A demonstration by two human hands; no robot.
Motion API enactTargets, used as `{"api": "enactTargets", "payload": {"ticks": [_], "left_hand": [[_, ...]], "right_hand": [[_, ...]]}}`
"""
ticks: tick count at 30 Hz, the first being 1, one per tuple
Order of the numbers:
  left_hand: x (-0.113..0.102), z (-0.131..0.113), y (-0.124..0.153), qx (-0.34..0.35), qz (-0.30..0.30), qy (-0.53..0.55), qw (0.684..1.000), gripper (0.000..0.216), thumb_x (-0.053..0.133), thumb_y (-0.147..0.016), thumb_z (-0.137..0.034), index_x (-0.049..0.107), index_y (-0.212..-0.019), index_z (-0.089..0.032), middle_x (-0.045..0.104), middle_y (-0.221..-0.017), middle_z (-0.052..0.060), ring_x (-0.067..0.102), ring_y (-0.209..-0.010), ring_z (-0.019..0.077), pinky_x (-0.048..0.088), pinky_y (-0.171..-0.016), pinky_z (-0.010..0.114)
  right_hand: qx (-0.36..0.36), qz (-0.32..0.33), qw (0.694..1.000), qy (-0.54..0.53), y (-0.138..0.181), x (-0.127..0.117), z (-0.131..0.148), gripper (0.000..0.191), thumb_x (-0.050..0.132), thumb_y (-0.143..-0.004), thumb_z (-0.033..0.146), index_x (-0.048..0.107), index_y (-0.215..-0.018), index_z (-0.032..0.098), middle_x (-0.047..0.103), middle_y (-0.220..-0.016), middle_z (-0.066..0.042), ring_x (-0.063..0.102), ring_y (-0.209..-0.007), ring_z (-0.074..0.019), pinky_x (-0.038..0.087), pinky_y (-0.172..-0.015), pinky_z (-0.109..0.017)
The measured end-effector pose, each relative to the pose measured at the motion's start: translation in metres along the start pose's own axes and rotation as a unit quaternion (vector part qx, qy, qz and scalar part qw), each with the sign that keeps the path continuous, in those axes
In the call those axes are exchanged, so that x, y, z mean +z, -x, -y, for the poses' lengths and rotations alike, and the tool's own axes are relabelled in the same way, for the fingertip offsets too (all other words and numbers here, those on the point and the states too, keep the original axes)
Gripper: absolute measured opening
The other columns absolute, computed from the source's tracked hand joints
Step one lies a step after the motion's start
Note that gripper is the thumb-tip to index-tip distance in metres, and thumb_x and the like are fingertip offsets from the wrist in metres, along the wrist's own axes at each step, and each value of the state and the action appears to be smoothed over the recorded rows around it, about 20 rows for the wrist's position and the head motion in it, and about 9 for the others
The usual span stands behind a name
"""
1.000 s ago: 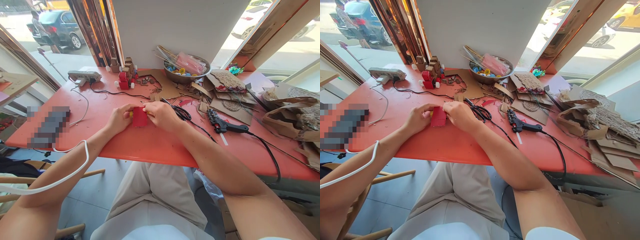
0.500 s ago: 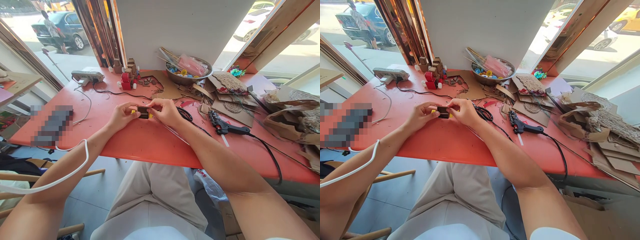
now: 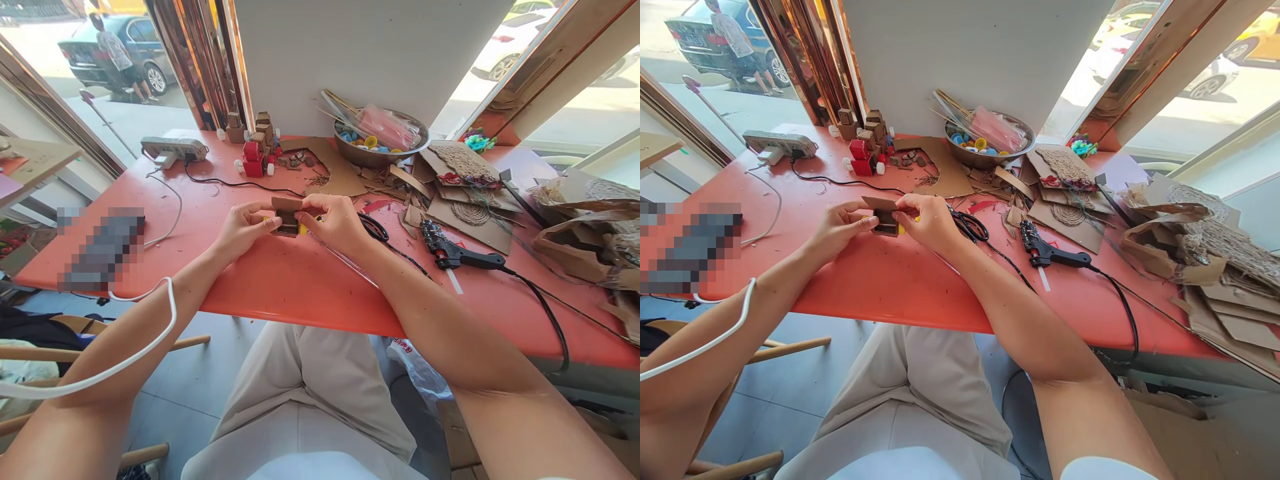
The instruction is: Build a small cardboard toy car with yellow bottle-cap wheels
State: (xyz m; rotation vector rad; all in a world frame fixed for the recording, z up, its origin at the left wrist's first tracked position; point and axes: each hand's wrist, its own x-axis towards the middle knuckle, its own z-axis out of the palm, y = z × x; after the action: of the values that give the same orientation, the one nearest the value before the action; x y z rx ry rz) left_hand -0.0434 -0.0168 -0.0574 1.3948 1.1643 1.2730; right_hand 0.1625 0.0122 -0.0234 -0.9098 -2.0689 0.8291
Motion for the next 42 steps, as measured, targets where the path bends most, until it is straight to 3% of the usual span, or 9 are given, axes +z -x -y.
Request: {"api": "enactTargets", "payload": {"ticks": [5, 11, 15, 24, 31, 34, 37, 39, 42], "left_hand": [[-0.001, 0.000, 0.000, 0.003, -0.013, -0.012, 1.000, 0.076, 0.089, -0.054, -0.076, 0.082, -0.104, -0.018, 0.083, -0.077, 0.007, 0.081, -0.077, 0.0299, 0.067, -0.078, 0.041], [0.002, -0.004, 0.001, -0.014, 0.000, -0.019, 1.000, 0.074, 0.089, -0.056, -0.071, 0.081, -0.105, -0.017, 0.082, -0.076, 0.008, 0.081, -0.083, 0.0311, 0.066, -0.080, 0.041], [0.001, -0.010, 0.003, -0.017, 0.015, -0.030, 0.999, 0.070, 0.092, -0.057, -0.065, 0.079, -0.107, -0.018, 0.084, -0.086, 0.009, 0.081, -0.089, 0.0304, 0.064, -0.082, 0.039], [-0.002, -0.015, 0.002, 0.005, 0.049, -0.145, 0.988, 0.057, 0.087, -0.058, -0.044, 0.075, -0.109, -0.022, 0.084, -0.101, 0.006, 0.079, -0.106, 0.0301, 0.059, -0.100, 0.041], [-0.005, -0.010, 0.002, 0.012, 0.059, -0.151, 0.987, 0.065, 0.088, -0.057, -0.040, 0.072, -0.117, -0.022, 0.084, -0.116, 0.011, 0.077, -0.114, 0.0318, 0.052, -0.112, 0.047], [-0.007, -0.010, 0.003, 0.042, 0.036, -0.152, 0.987, 0.067, 0.092, -0.055, -0.043, 0.072, -0.115, -0.021, 0.083, -0.118, 0.013, 0.076, -0.116, 0.0328, 0.053, -0.111, 0.048], [-0.007, -0.019, 0.004, 0.104, -0.004, -0.137, 0.985, 0.056, 0.090, -0.065, -0.051, 0.075, -0.110, -0.022, 0.082, -0.118, 0.014, 0.077, -0.110, 0.0308, 0.058, -0.104, 0.046], [-0.003, -0.029, 0.003, 0.139, -0.029, -0.110, 0.984, 0.046, 0.086, -0.073, -0.052, 0.077, -0.105, -0.021, 0.083, -0.112, 0.013, 0.078, -0.103, 0.0281, 0.060, -0.100, 0.043], [0.010, -0.044, -0.004, 0.155, -0.054, -0.048, 0.985, 0.039, 0.087, -0.072, -0.047, 0.080, -0.099, -0.020, 0.084, -0.105, 0.010, 0.078, -0.100, 0.0254, 0.062, -0.096, 0.039]], "right_hand": [[-0.013, -0.016, 0.999, 0.046, 0.000, 0.004, 0.000, 0.021, 0.059, -0.082, 0.027, 0.076, -0.092, 0.018, 0.080, -0.090, -0.003, 0.073, -0.086, -0.0215, 0.054, -0.084, -0.032], [-0.007, -0.047, 0.996, 0.078, 0.000, 0.009, 0.003, 0.020, 0.056, -0.082, 0.024, 0.075, -0.085, 0.019, 0.077, -0.083, -0.001, 0.069, -0.080, -0.0194, 0.051, -0.080, -0.030], [-0.002, -0.063, 0.995, 0.074, -0.001, 0.010, 0.003, 0.020, 0.057, -0.083, 0.024, 0.076, -0.085, 0.020, 0.075, -0.081, 0.000, 0.068, -0.080, -0.0191, 0.051, -0.081, -0.029], [-0.012, -0.062, 0.997, 0.032, -0.008, 0.009, -0.005, 0.022, 0.056, -0.086, 0.026, 0.075, -0.095, 0.018, 0.079, -0.094, -0.003, 0.072, -0.088, -0.0204, 0.054, -0.087, -0.032], [-0.013, -0.125, 0.992, 0.013, -0.010, 0.003, 0.001, 0.018, 0.055, -0.090, 0.026, 0.069, -0.099, 0.019, 0.078, -0.096, -0.004, 0.071, -0.085, -0.0179, 0.055, -0.080, -0.030], [-0.015, -0.146, 0.987, -0.060, -0.008, 0.001, 0.003, 0.014, 0.056, -0.090, 0.026, 0.067, -0.098, 0.021, 0.077, -0.097, -0.003, 0.070, -0.085, -0.0167, 0.056, -0.075, -0.029], [-0.027, -0.161, 0.979, -0.119, -0.008, 0.001, 0.002, 0.011, 0.059, -0.089, 0.027, 0.068, -0.096, 0.022, 0.077, -0.095, -0.001, 0.070, -0.083, -0.0156, 0.056, -0.072, -0.028], [-0.026, -0.166, 0.975, -0.146, -0.008, 0.001, 0.002, 0.010, 0.063, -0.088, 0.028, 0.069, -0.094, 0.022, 0.077, -0.093, -0.001, 0.070, -0.081, -0.0152, 0.057, -0.072, -0.028], [-0.015, -0.155, 0.970, -0.188, -0.009, -0.001, 0.003, 0.010, 0.066, -0.085, 0.027, 0.071, -0.092, 0.022, 0.078, -0.092, -0.001, 0.071, -0.083, -0.0154, 0.058, -0.075, -0.029]]}}
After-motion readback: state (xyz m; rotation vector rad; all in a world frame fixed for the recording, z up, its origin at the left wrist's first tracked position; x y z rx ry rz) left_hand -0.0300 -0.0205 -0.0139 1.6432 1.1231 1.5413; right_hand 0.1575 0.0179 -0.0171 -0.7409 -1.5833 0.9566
